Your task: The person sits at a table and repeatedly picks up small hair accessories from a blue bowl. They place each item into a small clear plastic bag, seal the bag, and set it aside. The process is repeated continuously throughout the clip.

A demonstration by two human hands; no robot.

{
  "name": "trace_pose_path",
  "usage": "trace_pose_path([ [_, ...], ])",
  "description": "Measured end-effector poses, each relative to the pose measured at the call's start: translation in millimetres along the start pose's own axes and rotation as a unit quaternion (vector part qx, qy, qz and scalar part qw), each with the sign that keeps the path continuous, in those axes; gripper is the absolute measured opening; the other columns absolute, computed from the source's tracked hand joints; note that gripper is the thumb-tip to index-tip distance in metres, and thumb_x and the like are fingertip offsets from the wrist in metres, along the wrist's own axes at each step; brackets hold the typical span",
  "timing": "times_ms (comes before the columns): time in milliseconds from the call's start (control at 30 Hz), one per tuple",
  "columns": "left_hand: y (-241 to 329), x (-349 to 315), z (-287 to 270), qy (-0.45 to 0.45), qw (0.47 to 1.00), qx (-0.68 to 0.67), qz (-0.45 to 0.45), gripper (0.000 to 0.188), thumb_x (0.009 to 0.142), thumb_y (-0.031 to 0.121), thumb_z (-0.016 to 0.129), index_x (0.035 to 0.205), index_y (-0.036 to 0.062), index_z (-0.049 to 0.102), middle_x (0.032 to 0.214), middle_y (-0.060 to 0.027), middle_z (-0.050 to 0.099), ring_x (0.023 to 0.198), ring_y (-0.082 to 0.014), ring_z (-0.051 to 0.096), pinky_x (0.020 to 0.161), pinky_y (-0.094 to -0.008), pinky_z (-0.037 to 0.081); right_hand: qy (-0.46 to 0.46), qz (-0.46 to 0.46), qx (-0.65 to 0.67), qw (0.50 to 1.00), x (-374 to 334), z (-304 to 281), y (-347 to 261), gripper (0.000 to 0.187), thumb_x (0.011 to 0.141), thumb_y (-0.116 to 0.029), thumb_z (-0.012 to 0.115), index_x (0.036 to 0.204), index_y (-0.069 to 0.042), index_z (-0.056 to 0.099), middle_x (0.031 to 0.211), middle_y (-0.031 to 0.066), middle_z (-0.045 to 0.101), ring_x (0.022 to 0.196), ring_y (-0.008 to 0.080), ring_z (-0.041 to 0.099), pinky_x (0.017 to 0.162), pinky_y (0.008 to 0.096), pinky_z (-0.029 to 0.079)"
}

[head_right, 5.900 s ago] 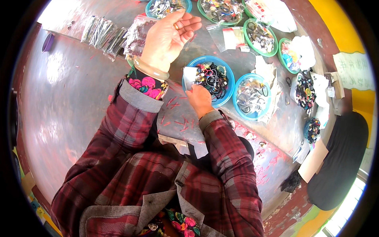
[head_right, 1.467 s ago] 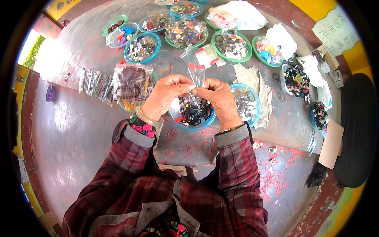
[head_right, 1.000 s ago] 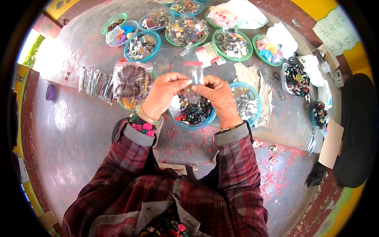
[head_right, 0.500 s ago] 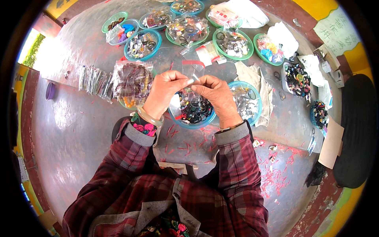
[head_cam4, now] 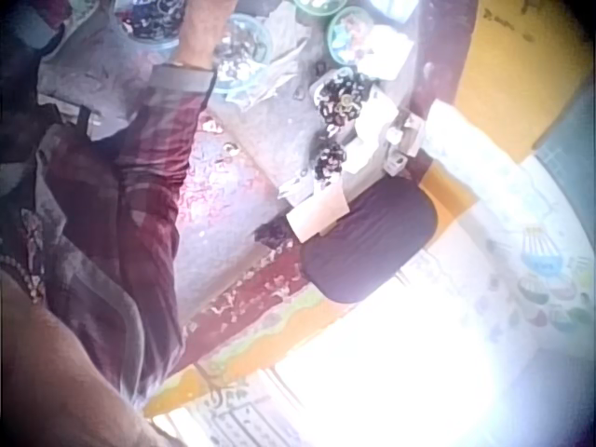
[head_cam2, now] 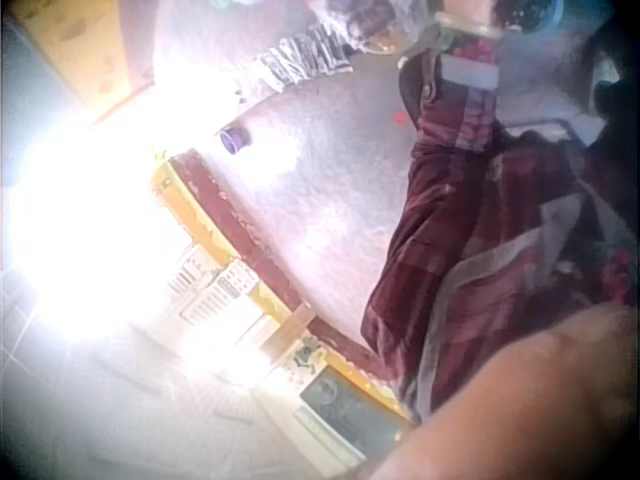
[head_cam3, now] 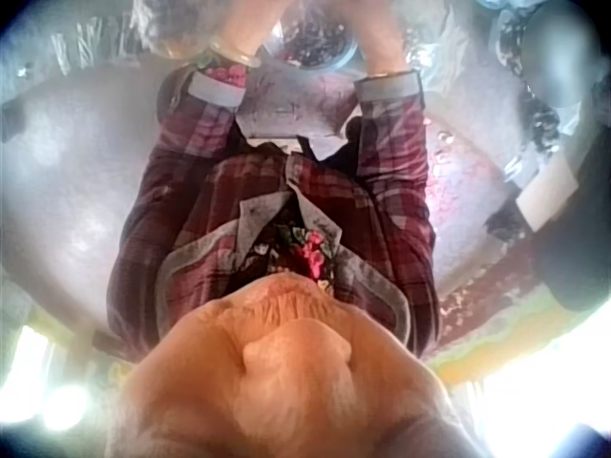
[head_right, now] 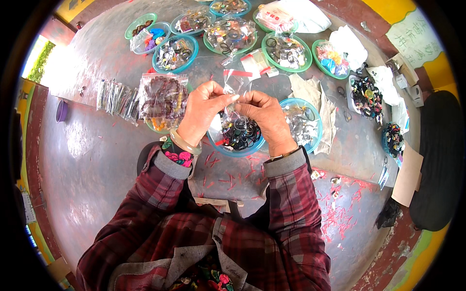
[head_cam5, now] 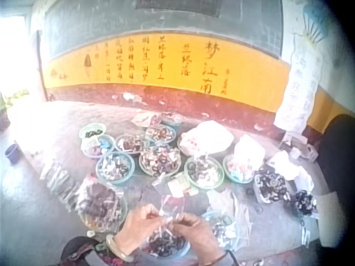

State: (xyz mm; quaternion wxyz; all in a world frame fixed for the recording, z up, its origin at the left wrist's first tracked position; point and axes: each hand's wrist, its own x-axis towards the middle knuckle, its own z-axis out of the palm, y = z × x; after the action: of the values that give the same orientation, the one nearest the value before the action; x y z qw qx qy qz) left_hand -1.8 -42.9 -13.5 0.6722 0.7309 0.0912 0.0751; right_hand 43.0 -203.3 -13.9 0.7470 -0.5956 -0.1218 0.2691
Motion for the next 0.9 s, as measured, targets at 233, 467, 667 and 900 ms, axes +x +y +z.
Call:
trace_pose_path([
  [233, 6.4, -2.0, -0.3, 0.001, 1.000, -0.025, 0.010, 0.017, 0.077, 0.014, 0.069, 0.077, 0.0031, 0.055, 0.070, 0.0019, 0.054, 0.064, -0.0037, 0.047, 0.057, -0.0191, 0.040, -0.004, 0.046, -0.009, 0.999, 0.6, -2.8, -0.1, 0.009, 0.076, -0.005, 0.065, 0.083, -0.001, 0.063, 0.075, -0.0003, 0.060, 0.069, 0.0051, 0.052, 0.063, 0.0191, 0.041],
  [467, 3.5, 0.1, -2.7, -0.080, 0.994, -0.079, -0.011, 0.020, 0.082, 0.019, 0.064, 0.089, 0.0008, 0.059, 0.076, 0.0008, 0.057, 0.068, -0.0050, 0.051, 0.063, -0.0209, 0.041, 0.052, -0.005, 0.059, 0.997, 3.3, -8.4, 3.3, 0.007, 0.078, -0.004, 0.064, 0.084, -0.001, 0.062, 0.073, -0.0006, 0.059, 0.065, 0.0060, 0.050, 0.061, 0.0182, 0.039],
  [667, -5.2, 1.7, -3.6, -0.129, 0.986, -0.091, -0.052, 0.021, 0.085, 0.017, 0.058, 0.095, -0.0017, 0.060, 0.083, -0.0035, 0.062, 0.074, -0.0077, 0.056, 0.067, -0.0216, 0.042, 0.090, -0.010, 0.102, 0.991, 1.8, -6.1, -2.6, 0.008, 0.079, -0.006, 0.065, 0.085, -0.001, 0.062, 0.074, 0.0000, 0.059, 0.066, 0.0072, 0.051, 0.061, 0.0189, 0.040],
  [900, 1.4, -0.1, -3.1, -0.098, 0.986, -0.099, -0.097, 0.019, 0.084, 0.013, 0.058, 0.093, -0.0039, 0.063, 0.082, -0.0074, 0.066, 0.077, -0.0098, 0.059, 0.067, -0.0226, 0.044, 0.076, 0.022, 0.055, 0.995, 0.8, -6.7, -3.8, 0.013, 0.079, -0.012, 0.065, 0.088, -0.002, 0.063, 0.078, 0.0019, 0.062, 0.069, 0.0100, 0.056, 0.064, 0.0216, 0.042],
])
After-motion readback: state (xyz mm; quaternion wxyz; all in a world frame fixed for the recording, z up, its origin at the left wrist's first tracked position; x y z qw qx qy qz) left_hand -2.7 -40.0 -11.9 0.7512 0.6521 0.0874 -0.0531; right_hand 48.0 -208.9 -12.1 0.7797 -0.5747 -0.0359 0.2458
